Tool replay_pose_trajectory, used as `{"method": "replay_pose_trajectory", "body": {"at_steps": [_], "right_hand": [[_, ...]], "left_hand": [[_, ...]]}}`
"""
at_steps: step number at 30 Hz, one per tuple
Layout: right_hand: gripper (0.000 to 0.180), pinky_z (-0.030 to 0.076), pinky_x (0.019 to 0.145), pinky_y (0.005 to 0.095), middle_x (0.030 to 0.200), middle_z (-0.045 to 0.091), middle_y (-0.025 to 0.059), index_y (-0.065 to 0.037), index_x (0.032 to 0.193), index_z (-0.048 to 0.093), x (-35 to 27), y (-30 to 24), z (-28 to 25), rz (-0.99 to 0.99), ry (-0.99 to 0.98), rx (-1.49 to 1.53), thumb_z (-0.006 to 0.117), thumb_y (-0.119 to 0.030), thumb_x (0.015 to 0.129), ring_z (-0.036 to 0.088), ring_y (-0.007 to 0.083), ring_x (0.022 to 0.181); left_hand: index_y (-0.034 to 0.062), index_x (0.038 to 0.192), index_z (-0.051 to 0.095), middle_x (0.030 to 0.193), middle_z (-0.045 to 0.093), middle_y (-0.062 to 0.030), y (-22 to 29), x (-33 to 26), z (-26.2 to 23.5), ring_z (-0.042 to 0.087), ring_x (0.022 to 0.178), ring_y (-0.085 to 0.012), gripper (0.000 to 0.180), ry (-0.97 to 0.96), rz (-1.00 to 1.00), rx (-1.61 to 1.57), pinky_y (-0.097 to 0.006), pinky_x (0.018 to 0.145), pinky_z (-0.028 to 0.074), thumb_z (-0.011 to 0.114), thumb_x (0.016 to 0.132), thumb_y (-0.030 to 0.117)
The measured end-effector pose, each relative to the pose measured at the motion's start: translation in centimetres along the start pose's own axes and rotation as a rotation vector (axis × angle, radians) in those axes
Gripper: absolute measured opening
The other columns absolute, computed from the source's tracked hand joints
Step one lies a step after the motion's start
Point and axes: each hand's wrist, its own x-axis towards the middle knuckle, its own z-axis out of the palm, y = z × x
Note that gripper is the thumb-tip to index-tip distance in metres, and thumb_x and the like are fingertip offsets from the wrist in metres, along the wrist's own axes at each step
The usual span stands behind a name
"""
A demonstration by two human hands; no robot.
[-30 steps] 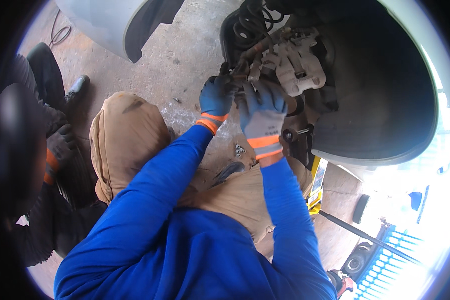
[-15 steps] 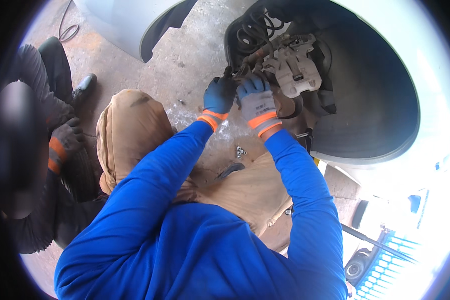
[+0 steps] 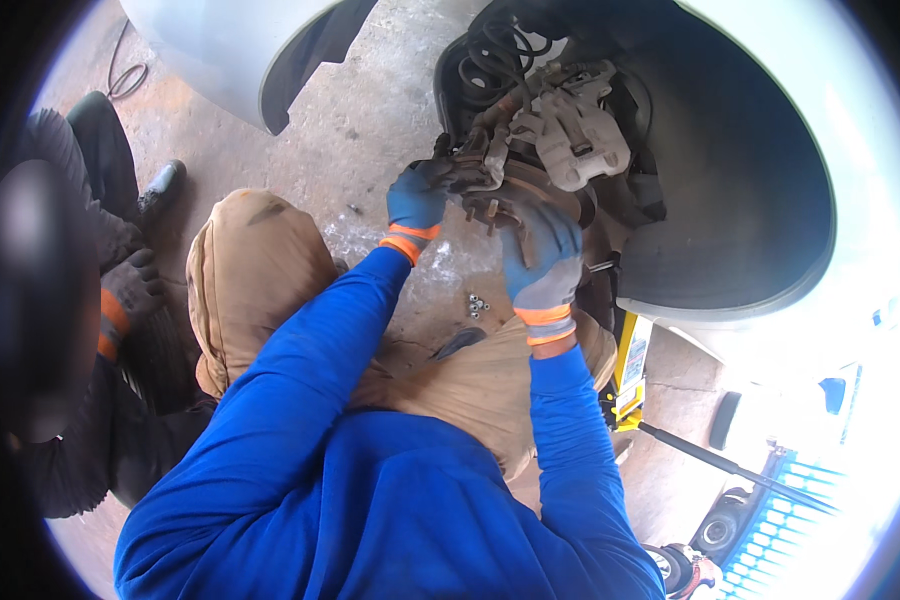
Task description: The person removes the brake caliper and old brake pads from a white car's wheel hub, then installs new brake pads and reattaches the caliper. The person uses a wrench and other hand tools to loosen and tighten bolts during the process.
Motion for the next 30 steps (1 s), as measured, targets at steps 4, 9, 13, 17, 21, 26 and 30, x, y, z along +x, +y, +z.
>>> {"method": "replay_pose_trajectory", "body": {"at_steps": [4, 9, 13, 17, 21, 26, 30], "right_hand": [[0.031, 0.051, 0.082, 0.0378, 0.102, 0.068, 0.0119, -0.007, 0.104, 0.069, -3.5, 2.1, 1.3, 0.341, -0.131, 0.185, 0.073, -0.014, 0.074, 0.064, 0.0296, 0.091], [0.033, 0.053, 0.071, 0.0352, 0.09, 0.07, 0.0114, -0.01, 0.107, 0.069, -3.9, 3.6, 2.6, 0.492, -0.21, 0.266, 0.072, -0.023, 0.076, 0.067, 0.0264, 0.077], [0.036, 0.053, 0.07, 0.0344, 0.087, 0.071, 0.0114, -0.012, 0.109, 0.069, -4.4, 4.0, 2.9, 0.616, -0.302, 0.334, 0.073, -0.027, 0.077, 0.067, 0.0244, 0.073], [0.038, 0.053, 0.071, 0.0342, 0.088, 0.071, 0.0119, -0.012, 0.109, 0.069, -4.7, 4.5, 3.2, 0.593, -0.309, 0.323, 0.074, -0.029, 0.076, 0.068, 0.0238, 0.075], [0.039, 0.053, 0.072, 0.0336, 0.088, 0.071, 0.0118, -0.013, 0.11, 0.069, -4.5, 4.5, 3.1, 0.632, -0.353, 0.321, 0.074, -0.031, 0.076, 0.069, 0.0235, 0.076], [0.035, 0.053, 0.075, 0.0323, 0.089, 0.072, 0.0116, -0.012, 0.109, 0.07, -4.0, 4.5, 3.1, 0.641, -0.353, 0.388, 0.072, -0.027, 0.078, 0.07, 0.0226, 0.079], [0.031, 0.054, 0.077, 0.032, 0.091, 0.072, 0.0109, -0.013, 0.109, 0.07, -3.6, 4.1, 3.0, 0.616, -0.304, 0.516, 0.071, -0.023, 0.079, 0.07, 0.022, 0.081]], "left_hand": [[0.0093, 0.111, 0.064, 0.096, 0.066, -0.0128, 3.9, -0.4, -0.4, 0.065, 0.087, -0.029, 0.032, -0.057, 0.131, 0.471, -0.038, 0.076, 0.051, 0.062, 0.08, 0.004], [0.0128, 0.115, 0.062, 0.095, 0.064, -0.0152, 5.6, -0.9, -0.4, 0.061, 0.087, -0.0357, 0.034, 0.012, 0.211, 0.466, -0.045, 0.074, 0.049, 0.063, 0.08, 0.014], [0.0134, 0.111, 0.063, 0.096, 0.064, -0.0144, 5.2, -1.3, -0.6, 0.06, 0.088, -0.0356, 0.033, 0.003, 0.261, 0.497, -0.045, 0.075, 0.048, 0.066, 0.078, 0.012], [0.0147, 0.109, 0.063, 0.095, 0.063, -0.014, 4.6, -1.5, -0.6, 0.06, 0.088, -0.0351, 0.033, 0.006, 0.283, 0.514, -0.045, 0.076, 0.048, 0.067, 0.076, 0.01], [0.016, 0.106, 0.064, 0.093, 0.063, -0.013, 3.9, -1.6, -0.7, 0.059, 0.088, -0.0354, 0.029, 0.011, 0.309, 0.568, -0.046, 0.075, 0.049, 0.064, 0.078, 0.012], [0.0113, 0.096, 0.069, 0.091, 0.068, -0.0117, 5.0, -0.3, -1.6, 0.063, 0.087, -0.0313, 0.016, -0.175, 0.165, 0.656, -0.039, 0.077, 0.05, 0.065, 0.081, 0.014], [0.0094, 0.095, 0.07, 0.094, 0.069, -0.0117, 5.4, 1.4, -3.4, 0.066, 0.086, -0.0289, 0.014, -0.279, 0.107, 0.667, -0.036, 0.077, 0.051, 0.065, 0.082, 0.011]]}}
